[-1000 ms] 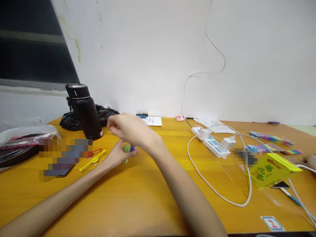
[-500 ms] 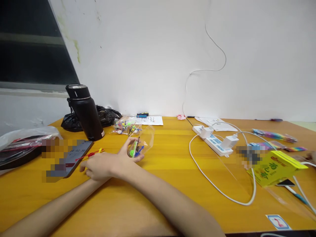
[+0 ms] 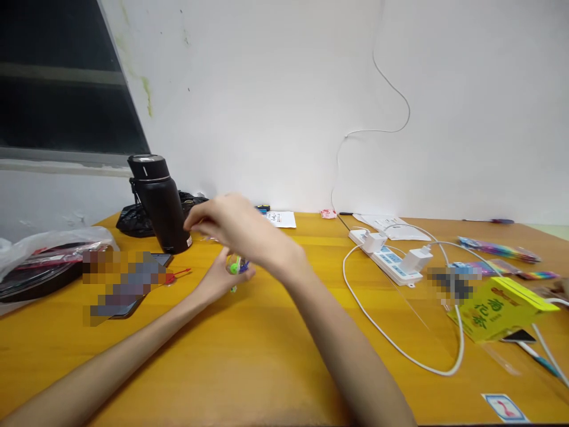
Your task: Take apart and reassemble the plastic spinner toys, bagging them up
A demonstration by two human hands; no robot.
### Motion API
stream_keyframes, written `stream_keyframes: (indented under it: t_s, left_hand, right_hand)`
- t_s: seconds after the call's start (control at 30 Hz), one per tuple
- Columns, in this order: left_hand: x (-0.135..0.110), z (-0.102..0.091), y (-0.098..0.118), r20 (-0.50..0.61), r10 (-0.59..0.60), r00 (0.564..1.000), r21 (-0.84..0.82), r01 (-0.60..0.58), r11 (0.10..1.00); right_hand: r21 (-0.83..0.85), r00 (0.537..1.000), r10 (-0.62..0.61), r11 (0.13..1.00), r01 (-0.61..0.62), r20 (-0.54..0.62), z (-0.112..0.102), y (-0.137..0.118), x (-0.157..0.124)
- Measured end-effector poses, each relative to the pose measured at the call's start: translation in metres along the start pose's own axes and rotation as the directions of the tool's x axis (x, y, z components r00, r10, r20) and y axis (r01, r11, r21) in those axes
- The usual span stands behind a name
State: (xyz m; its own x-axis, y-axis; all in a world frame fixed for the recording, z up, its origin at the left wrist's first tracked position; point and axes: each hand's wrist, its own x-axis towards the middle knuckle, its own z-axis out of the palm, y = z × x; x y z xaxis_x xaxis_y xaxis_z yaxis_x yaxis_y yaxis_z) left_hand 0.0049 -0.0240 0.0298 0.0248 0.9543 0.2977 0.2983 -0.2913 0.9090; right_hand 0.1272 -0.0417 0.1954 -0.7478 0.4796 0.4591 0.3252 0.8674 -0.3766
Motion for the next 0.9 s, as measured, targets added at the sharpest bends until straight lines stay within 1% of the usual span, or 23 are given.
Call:
stream_keyframes:
  t_s: [0.07,0.17,0.27,0.33,0.4,0.47,0.6,0.77,0.9]
  left_hand:
    - [-0.004,-0.004,-0.003,0.033,0.040,0.999,-0.019,-0.039,0.999]
    - [-0.003,-0.004,-0.004,0.051,0.050,0.997,-0.044,-0.048,0.998]
    - [0.000,-0.003,-0.007,0.054,0.021,0.998,-0.065,-0.018,0.998]
    - [0.001,-0.003,-0.010,0.061,0.012,0.998,-0.092,-0.007,0.996]
    - [0.002,-0.003,-0.013,0.062,0.014,0.998,-0.113,-0.007,0.994]
    - [0.002,-0.003,-0.015,0.061,0.010,0.998,-0.122,-0.003,0.993]
    - [0.001,-0.003,-0.012,0.083,-0.001,0.997,-0.115,0.010,0.993]
    - [0.000,-0.002,-0.010,0.106,-0.003,0.994,-0.153,0.019,0.988]
    - [0.001,-0.002,-0.013,0.105,0.014,0.994,-0.174,0.004,0.985]
  right_hand:
    - [0.008,0.994,0.084,0.996,-0.083,-0.068,-0.025,-0.001,-0.011]
    - [0.003,0.974,0.157,0.987,-0.159,-0.163,-0.051,0.002,-0.025]
    - [-0.029,0.954,0.200,0.977,-0.211,-0.223,-0.064,0.011,-0.034]
    - [-0.042,0.949,0.229,0.969,-0.244,-0.217,-0.068,0.018,-0.037]
    - [-0.057,0.953,0.246,0.964,-0.259,-0.176,-0.068,0.024,-0.037]
    - [-0.075,0.962,0.248,0.963,-0.257,-0.111,-0.066,0.030,-0.036]
    - [-0.110,0.968,0.249,0.963,-0.245,0.023,-0.053,0.037,-0.031]
    - [-0.157,0.970,0.195,0.972,-0.172,0.143,-0.033,0.044,-0.021]
    - [-0.155,0.961,0.173,0.978,-0.141,0.218,-0.027,0.049,-0.018]
